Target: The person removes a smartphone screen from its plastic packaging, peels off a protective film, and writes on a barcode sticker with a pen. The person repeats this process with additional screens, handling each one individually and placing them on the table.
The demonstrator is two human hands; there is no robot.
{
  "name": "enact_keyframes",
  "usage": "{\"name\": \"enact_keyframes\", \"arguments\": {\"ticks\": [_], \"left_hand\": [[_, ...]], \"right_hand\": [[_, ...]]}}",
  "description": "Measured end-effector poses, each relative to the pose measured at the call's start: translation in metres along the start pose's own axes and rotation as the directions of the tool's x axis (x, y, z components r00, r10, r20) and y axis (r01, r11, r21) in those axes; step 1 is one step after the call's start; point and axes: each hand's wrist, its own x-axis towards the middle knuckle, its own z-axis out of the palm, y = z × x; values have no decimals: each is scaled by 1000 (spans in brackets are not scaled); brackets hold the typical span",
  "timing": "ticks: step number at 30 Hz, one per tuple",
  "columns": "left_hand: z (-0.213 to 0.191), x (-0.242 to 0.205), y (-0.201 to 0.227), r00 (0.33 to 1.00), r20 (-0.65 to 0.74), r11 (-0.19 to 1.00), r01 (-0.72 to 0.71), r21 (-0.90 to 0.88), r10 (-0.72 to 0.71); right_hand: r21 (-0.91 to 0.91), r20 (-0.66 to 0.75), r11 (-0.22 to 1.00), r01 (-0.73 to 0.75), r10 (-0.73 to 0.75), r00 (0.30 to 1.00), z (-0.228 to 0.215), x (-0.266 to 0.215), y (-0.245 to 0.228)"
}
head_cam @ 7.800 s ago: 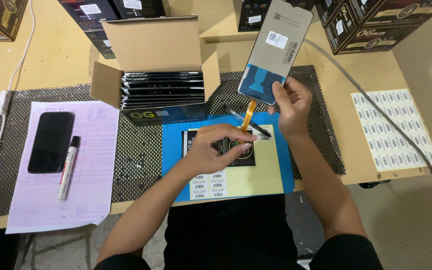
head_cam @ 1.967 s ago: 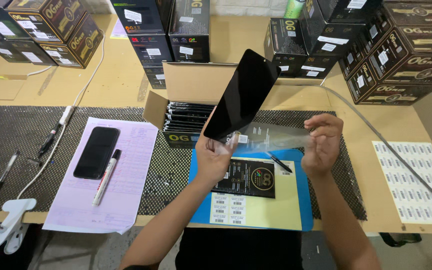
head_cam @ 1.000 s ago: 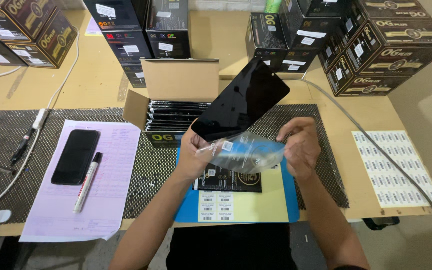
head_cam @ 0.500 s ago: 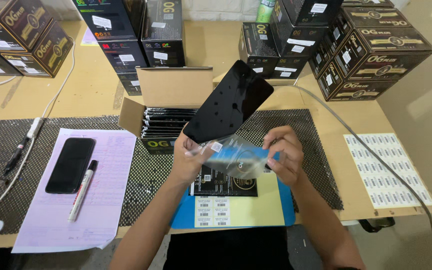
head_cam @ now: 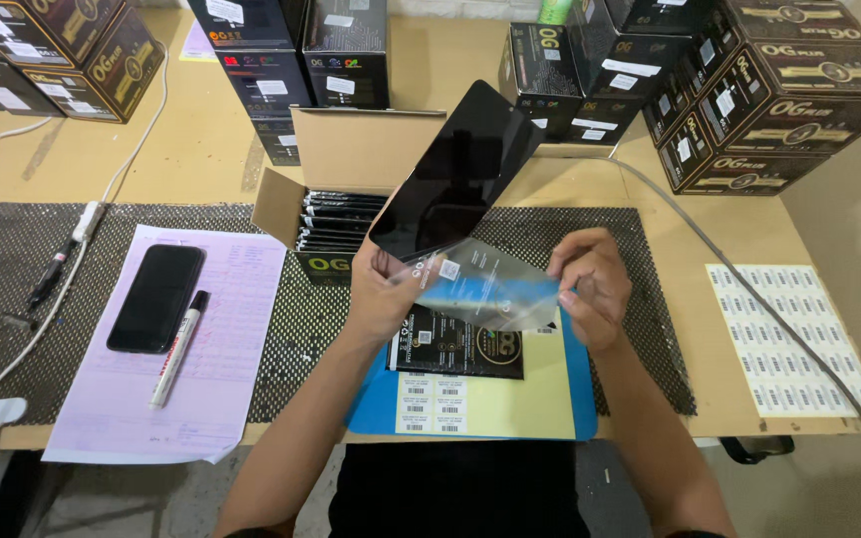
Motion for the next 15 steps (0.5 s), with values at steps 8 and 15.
{"name": "enact_keyframes", "arguments": {"ticks": [8, 15], "left_hand": [[-8, -2, -20, 998, 36, 999, -52, -17, 52], [-5, 0, -11, 1000, 5, 999, -15, -28, 15]], "right_hand": [[47, 14, 998, -29, 29, 999, 3, -1, -2], [84, 65, 995, -50, 45, 997, 9, 0, -3]]}}
